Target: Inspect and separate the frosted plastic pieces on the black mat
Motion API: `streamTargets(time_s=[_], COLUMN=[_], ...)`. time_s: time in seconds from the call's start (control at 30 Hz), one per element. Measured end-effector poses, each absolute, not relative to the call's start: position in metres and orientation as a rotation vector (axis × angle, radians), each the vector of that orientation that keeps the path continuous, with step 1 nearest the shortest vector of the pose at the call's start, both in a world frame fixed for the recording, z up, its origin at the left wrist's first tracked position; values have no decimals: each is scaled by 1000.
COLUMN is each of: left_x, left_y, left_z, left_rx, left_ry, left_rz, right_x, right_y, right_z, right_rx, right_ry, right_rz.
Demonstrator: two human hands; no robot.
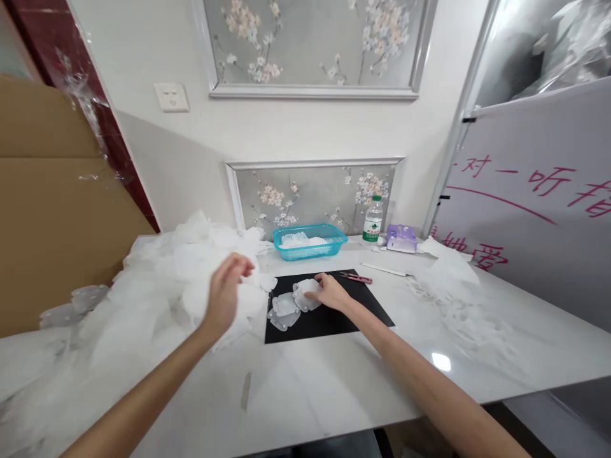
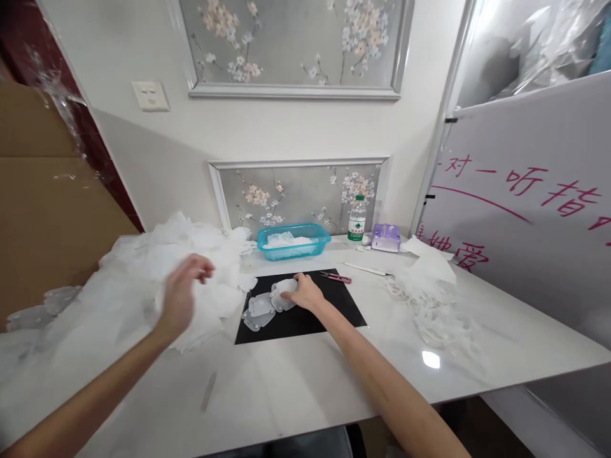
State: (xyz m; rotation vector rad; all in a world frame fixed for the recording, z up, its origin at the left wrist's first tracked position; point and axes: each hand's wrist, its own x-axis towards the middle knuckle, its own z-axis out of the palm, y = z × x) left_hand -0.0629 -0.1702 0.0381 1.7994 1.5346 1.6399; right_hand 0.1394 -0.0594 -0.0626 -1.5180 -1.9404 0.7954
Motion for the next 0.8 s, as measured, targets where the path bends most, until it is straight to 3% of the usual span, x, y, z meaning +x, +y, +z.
streamTargets(time_s=[0.2, 0.43, 0.53, 0.8], left_x=[-27, -21, -4, 8], left_y=[-107, -62, -43, -37], left_z=[-7, 36, 37, -40], left_rx=[1574, 1728, 1507, 935], left_ry=[1479, 1257, 1273, 1356], left_rz=[1393, 1227, 1276, 1331], right_x=[145, 154, 160, 175], right_y=[-40, -32, -32, -28], right_z=[-71, -76, -75, -70], right_rx=[-1402, -1194, -1072, -742], right_ry=[-1822, -1494, -1273, -814], right_rz=[1016, 1343, 1463, 1842])
